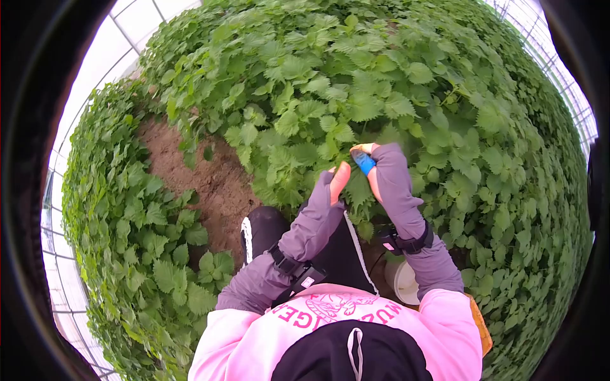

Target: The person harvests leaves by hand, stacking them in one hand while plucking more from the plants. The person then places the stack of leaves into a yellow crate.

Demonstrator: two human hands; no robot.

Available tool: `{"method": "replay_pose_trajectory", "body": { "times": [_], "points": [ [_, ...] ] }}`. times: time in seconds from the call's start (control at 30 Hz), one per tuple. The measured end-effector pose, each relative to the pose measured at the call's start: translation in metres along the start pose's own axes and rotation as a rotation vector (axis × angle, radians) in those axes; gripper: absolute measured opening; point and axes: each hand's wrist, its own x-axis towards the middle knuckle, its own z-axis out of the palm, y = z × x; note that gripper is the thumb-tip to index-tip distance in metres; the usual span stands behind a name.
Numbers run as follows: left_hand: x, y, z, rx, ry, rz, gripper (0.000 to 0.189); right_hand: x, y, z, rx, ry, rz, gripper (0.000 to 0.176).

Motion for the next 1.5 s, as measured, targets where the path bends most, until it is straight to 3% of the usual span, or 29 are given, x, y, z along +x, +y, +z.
{"method": "replay_pose_trajectory", "body": {
  "times": [0.03,0.07,0.1,0.17,0.23,0.27,0.3,0.4,0.47,0.5,0.53,0.63,0.7,0.77,0.83,0.97,1.0,1.07,1.1,1.17,1.2,1.27,1.37,1.4,1.47,1.5],
  "points": [
    [-0.003,0.003,0.005,0.243,0.008,0.101,0.02,0.001,0.004,-0.001,0.057,-0.038,-0.011,0.02],
    [0.008,-0.004,-0.008,0.224,-0.159,0.052,0.017,0.004,0.022,0.006,0.038,0.043,-0.168,0.019],
    [0.009,0.003,-0.005,0.308,-0.188,0.08,0.021,0.009,0.02,-0.007,0.022,0.063,-0.168,0.019],
    [-0.017,0.012,0.019,0.384,-0.03,0.168,0.022,0.02,0.012,-0.038,0.546,-0.057,0.31,0.02],
    [-0.009,0.012,0.008,0.412,-0.035,0.162,0.019,0.048,0.038,-0.067,0.972,0.329,0.371,0.025],
    [-0.004,0.011,0.002,0.438,-0.018,0.159,0.017,0.06,0.054,-0.081,0.989,0.548,0.45,0.026],
    [0.0,0.009,-0.004,0.438,-0.034,0.161,0.017,0.066,0.082,-0.09,0.709,0.696,0.406,0.025],
    [-0.007,0.012,0.002,0.355,-0.074,0.076,0.019,0.095,0.163,-0.122,0.826,0.836,0.47,0.023],
    [-0.024,0.027,0.023,0.456,-0.019,0.055,0.019,0.115,0.196,-0.137,0.869,0.59,0.617,0.025],
    [-0.028,0.028,0.026,0.553,0.049,0.03,0.022,0.119,0.186,-0.139,0.87,0.598,0.606,0.025],
    [-0.035,0.026,0.005,1.041,-0.239,0.411,0.036,0.124,0.176,-0.138,0.792,0.526,0.559,0.027],
    [-0.018,0.012,-0.021,1.116,-0.331,0.517,0.048,0.136,0.174,-0.139,0.595,0.419,0.486,0.029],
    [-0.013,0.01,-0.023,1.026,-0.341,0.497,0.049,0.137,0.164,-0.136,0.676,0.419,0.496,0.028],
    [-0.002,0.008,-0.021,0.437,-0.087,-0.025,0.049,0.135,0.165,-0.132,0.669,0.357,0.474,0.027],
    [-0.007,0.007,-0.025,0.522,-0.116,0.048,0.047,0.126,0.138,-0.128,0.543,0.369,0.461,0.018],
    [-0.008,0.002,-0.033,0.779,-0.204,0.218,0.044,0.115,0.121,-0.13,0.087,0.173,0.522,0.024],
    [-0.009,0.004,-0.027,0.779,-0.205,0.218,0.044,0.113,0.108,-0.131,0.086,0.174,0.522,0.024],
    [-0.013,0.009,-0.01,0.449,-0.071,-0.008,0.036,0.105,0.083,-0.133,-0.279,0.104,0.57,0.024],
    [-0.016,0.009,-0.012,0.448,-0.071,-0.008,0.036,0.098,0.097,-0.127,-0.28,0.104,0.57,0.024],
    [-0.024,0.01,-0.015,0.855,-0.201,0.355,0.028,0.085,0.126,-0.112,-0.212,0.561,0.293,0.02],
    [-0.024,0.012,-0.011,0.854,-0.198,0.361,0.028,0.087,0.127,-0.111,-0.211,0.56,0.288,0.02],
    [-0.02,0.019,0.001,0.362,-0.083,-0.012,0.029,0.091,0.119,-0.109,0.526,0.379,0.166,0.02],
    [-0.025,0.029,0.007,0.258,-0.145,-0.1,0.031,0.06,0.043,-0.121,0.289,0.186,0.158,0.016],
    [-0.023,0.03,0.007,0.259,-0.138,-0.099,0.031,0.052,0.043,-0.117,0.294,0.181,0.159,0.016],
    [-0.017,0.028,0.009,0.12,-0.292,-0.048,0.033,0.036,0.044,-0.111,0.462,-0.185,0.135,0.012],
    [-0.017,0.028,0.011,0.047,-0.37,-0.024,0.035,0.029,0.043,-0.109,0.463,-0.189,0.138,0.012]
  ]
}}
